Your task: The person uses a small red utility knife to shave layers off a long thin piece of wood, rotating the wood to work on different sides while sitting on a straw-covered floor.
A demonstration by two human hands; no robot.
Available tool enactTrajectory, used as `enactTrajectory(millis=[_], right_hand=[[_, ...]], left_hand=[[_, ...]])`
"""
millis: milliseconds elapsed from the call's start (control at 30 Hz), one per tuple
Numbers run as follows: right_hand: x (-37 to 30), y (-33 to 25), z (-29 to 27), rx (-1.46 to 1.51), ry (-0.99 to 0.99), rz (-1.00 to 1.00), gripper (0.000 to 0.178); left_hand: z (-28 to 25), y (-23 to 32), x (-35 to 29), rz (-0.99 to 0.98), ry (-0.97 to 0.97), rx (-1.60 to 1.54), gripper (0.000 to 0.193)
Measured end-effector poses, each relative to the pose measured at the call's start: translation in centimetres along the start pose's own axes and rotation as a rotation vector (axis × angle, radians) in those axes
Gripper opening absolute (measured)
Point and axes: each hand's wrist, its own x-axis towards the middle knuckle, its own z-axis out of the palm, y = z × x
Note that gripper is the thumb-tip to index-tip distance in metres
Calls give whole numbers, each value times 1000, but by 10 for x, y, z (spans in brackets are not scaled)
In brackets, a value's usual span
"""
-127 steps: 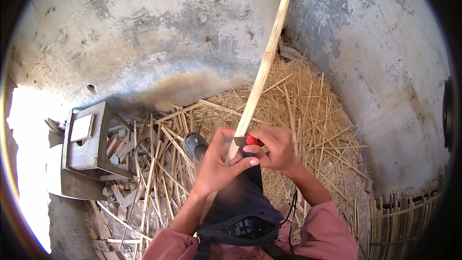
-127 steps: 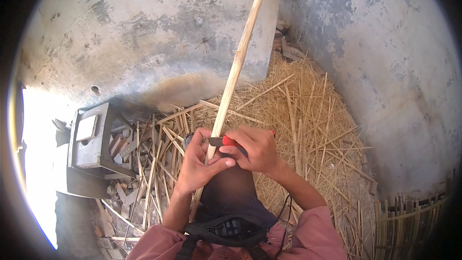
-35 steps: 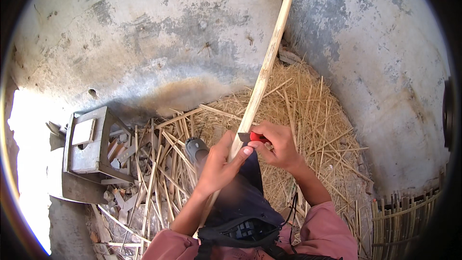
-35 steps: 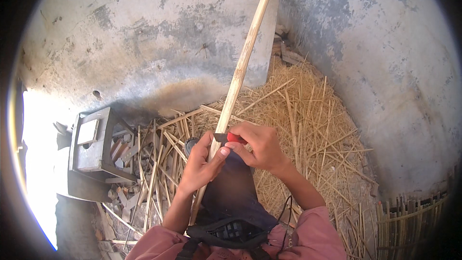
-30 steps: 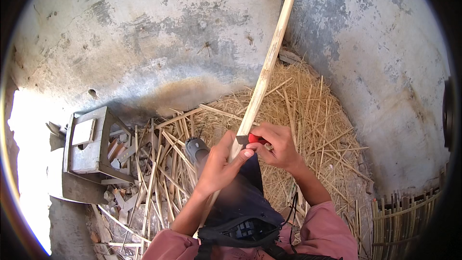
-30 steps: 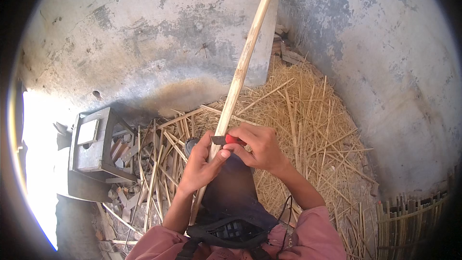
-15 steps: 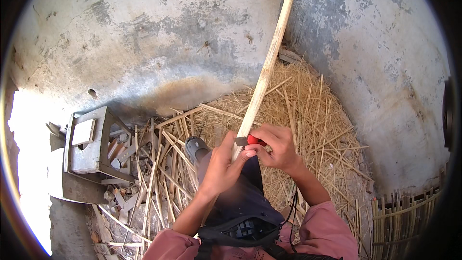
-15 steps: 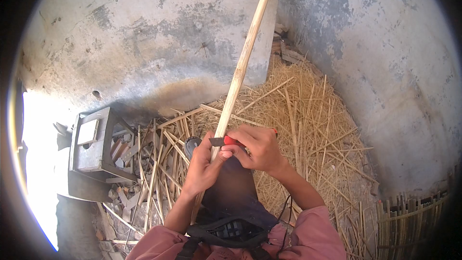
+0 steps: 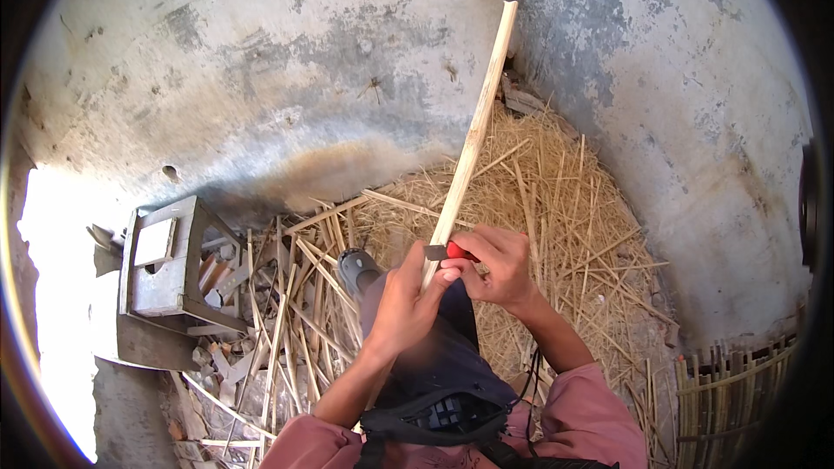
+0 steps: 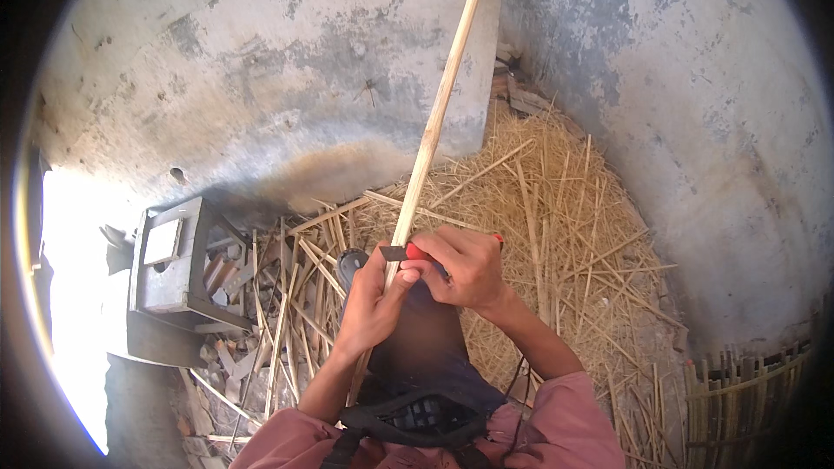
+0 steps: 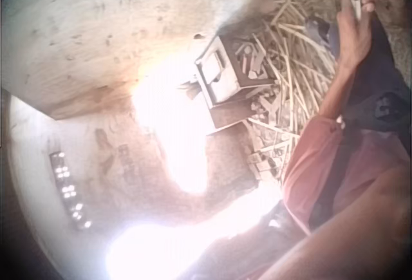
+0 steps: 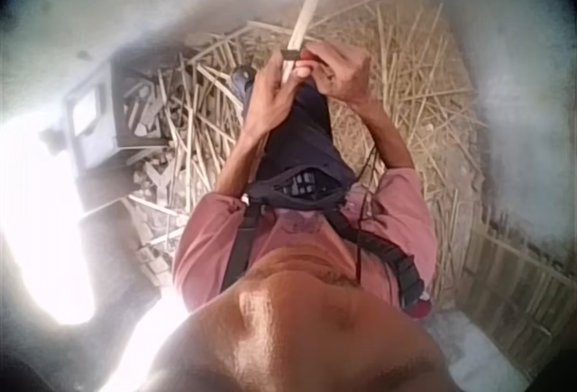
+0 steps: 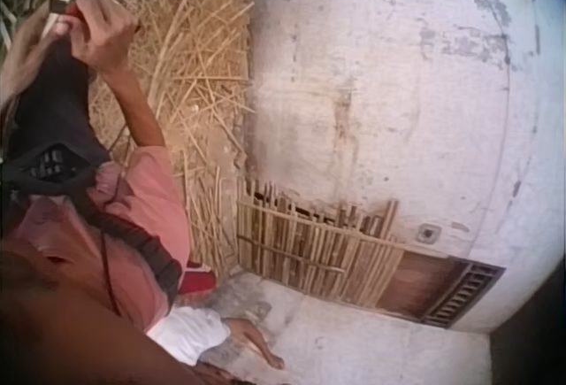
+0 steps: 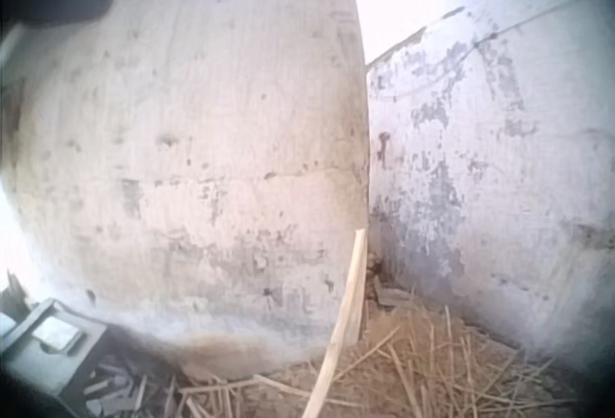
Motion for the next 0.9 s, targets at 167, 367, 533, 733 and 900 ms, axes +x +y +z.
enactTrajectory(millis=[167, 367, 533, 733, 900], right_hand=[[2, 0, 1, -28, 10, -14, 25], [4, 1, 4, -37, 14, 0, 26], [20, 23, -5, -19, 171, 141, 25], [24, 67, -4, -10, 225, 306, 29], [29, 170, -64, -100, 201, 741, 49]], left_hand=[[-5, 5, -4, -105, -54, -8, 27], [-10, 9, -3, -110, -38, 6, 29], [-12, 0, -13, -121, -78, 153, 31], [-16, -6, -22, -192, -110, 110, 33], [-19, -4, -42, -132, -182, 118, 25]])
